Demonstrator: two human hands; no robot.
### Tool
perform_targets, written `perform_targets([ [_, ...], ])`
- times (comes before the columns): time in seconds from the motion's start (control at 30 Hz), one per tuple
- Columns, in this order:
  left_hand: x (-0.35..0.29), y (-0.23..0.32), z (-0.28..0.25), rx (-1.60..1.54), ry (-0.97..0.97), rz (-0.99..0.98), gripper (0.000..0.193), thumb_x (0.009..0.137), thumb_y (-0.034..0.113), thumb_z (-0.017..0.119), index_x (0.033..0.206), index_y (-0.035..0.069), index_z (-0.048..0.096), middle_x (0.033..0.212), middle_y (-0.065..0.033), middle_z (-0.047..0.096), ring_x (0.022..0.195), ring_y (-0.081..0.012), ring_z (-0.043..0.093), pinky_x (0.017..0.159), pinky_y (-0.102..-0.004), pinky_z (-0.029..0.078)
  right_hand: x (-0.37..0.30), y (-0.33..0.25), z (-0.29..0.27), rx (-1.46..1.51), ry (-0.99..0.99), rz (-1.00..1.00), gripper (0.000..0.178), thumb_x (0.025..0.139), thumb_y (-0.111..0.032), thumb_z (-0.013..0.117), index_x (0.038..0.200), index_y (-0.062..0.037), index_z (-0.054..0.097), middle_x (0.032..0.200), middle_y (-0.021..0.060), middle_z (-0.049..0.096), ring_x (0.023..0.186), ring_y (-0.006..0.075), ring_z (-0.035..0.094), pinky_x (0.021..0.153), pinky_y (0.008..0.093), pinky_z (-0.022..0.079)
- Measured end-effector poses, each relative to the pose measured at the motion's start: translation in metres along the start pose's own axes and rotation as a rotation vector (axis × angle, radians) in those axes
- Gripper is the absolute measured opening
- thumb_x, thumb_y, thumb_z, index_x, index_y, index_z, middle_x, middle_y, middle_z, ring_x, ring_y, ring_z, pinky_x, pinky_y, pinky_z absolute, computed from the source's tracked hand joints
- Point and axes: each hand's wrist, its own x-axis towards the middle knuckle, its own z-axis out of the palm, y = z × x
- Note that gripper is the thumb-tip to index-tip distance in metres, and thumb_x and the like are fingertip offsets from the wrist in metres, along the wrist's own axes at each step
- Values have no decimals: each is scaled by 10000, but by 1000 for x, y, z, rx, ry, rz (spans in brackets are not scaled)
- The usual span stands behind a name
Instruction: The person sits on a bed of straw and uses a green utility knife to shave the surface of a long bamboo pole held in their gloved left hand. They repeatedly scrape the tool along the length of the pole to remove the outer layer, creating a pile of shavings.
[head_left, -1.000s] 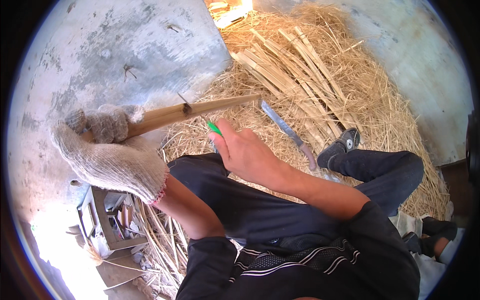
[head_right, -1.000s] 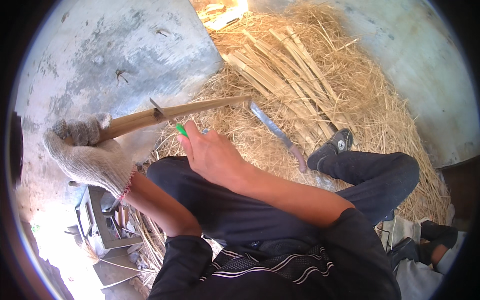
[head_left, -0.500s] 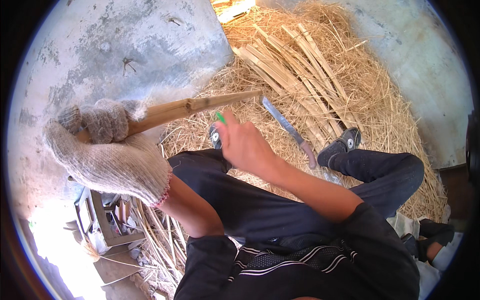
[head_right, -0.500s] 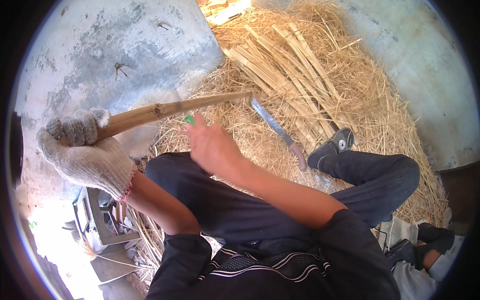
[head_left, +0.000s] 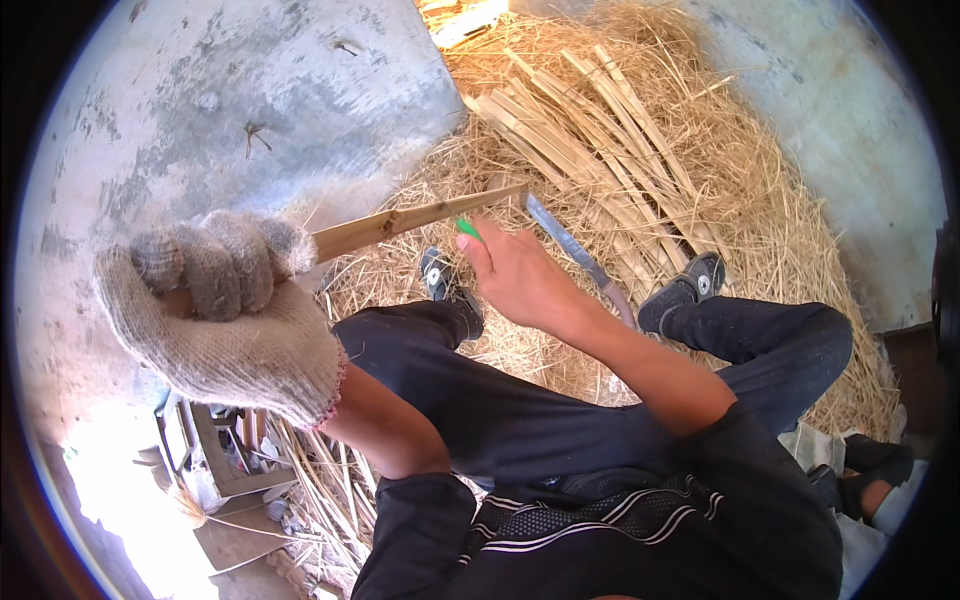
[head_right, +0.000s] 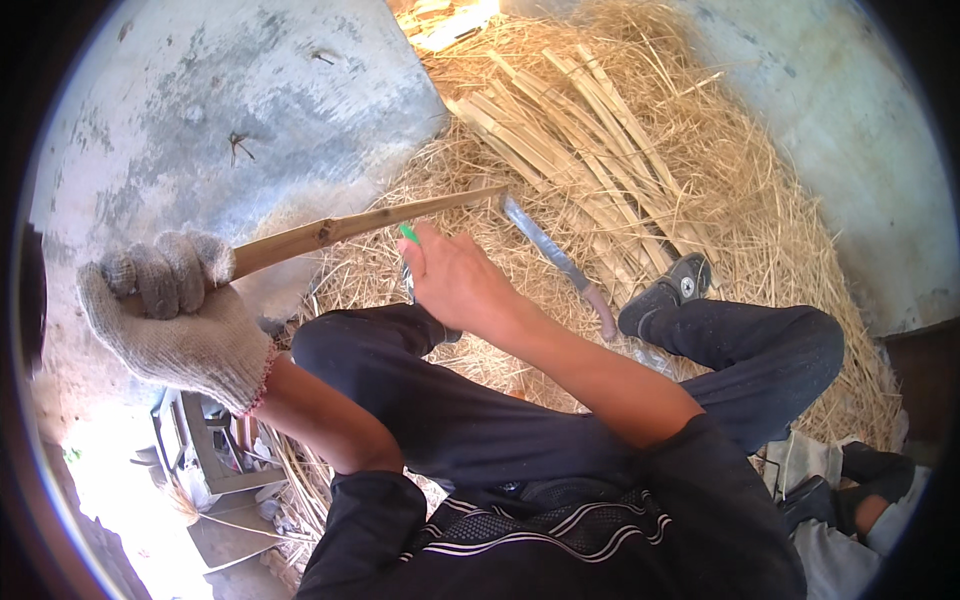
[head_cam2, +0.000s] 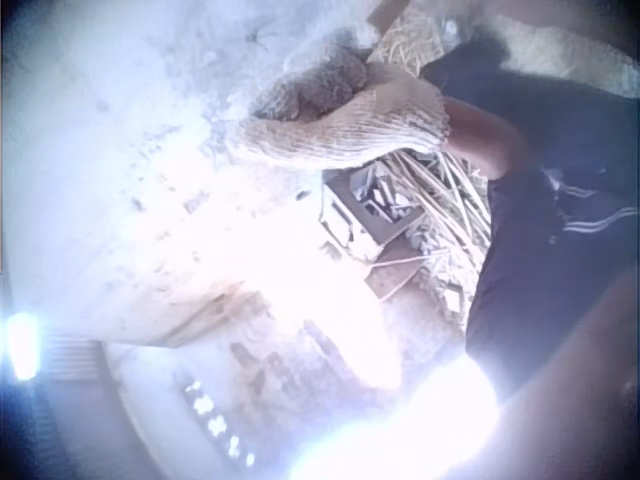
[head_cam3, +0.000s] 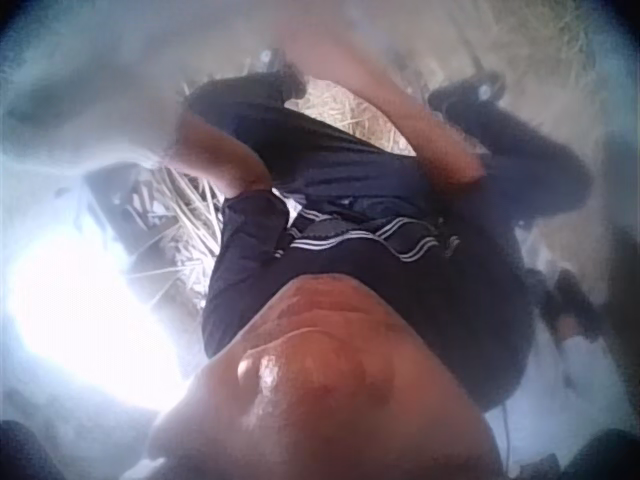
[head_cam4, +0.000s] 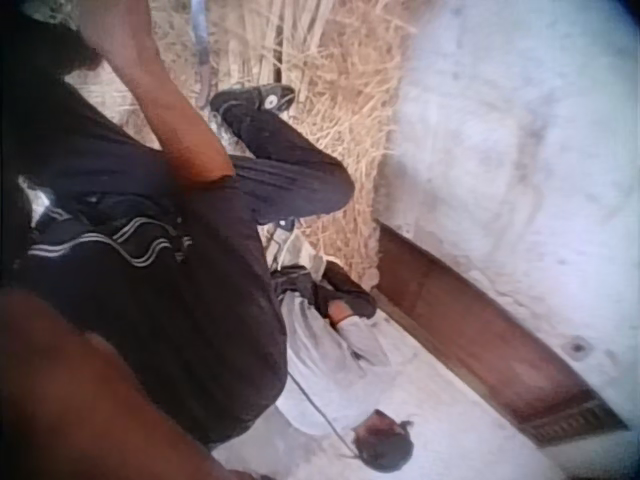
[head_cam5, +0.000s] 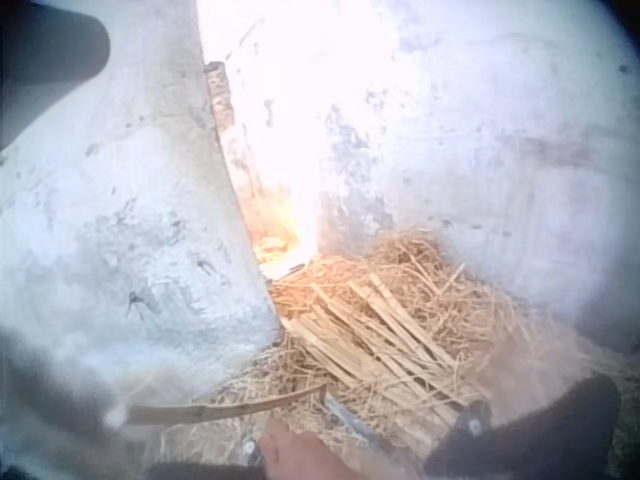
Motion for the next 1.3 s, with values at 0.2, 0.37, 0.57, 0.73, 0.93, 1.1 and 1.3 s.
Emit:
perform_targets([
  [0.2,-2,0,7,52,84,28,381,937,309,516,603,146,433,451,49,248,380,-70,177,361,-266,204,-13,-14,7,-65,29,-93,325,998,-271,425,1051,36,516,649,310,583,655,488,611,591,538,499],
  [0.37,3,1,4,108,180,45,372,939,243,495,600,168,359,489,60,216,423,-78,165,404,-273,210,0,23,15,-70,49,21,278,999,-249,446,1016,19,515,568,267,553,547,476,564,541,534,438],
  [0.57,2,-2,4,72,181,47,366,925,267,531,604,152,396,477,56,243,409,-70,187,389,-266,217,5,17,22,8,35,38,334,1004,-274,418,1106,29,515,597,267,578,574,471,592,566,530,454],
  [0.73,4,1,-4,143,240,54,359,921,227,517,597,159,376,498,57,223,440,-76,202,432,-279,236,15,20,12,-29,-84,17,387,1007,-289,411,1176,43,517,687,294,606,670,445,632,614,521,471],
  [0.93,6,-4,5,114,214,64,364,921,222,517,592,163,372,505,57,225,442,-78,213,436,-284,244,34,101,30,-188,74,-19,376,1012,-289,393,1201,9,524,782,260,641,679,431,634,620,505,495],
  [1.1,6,1,-10,127,224,55,368,925,214,515,593,161,364,507,59,218,440,-83,202,443,-287,255,29,49,19,-83,-95,36,388,1006,-301,411,1163,25,550,740,272,622,745,420,639,670,502,480],
  [1.3,6,-5,2,106,196,68,376,936,215,501,592,165,357,512,58,218,437,-86,194,439,-286,258,58,180,48,-404,-3,66,401,1011,-346,397,1150,-14,573,909,262,654,852,415,649,783,517,502],
])
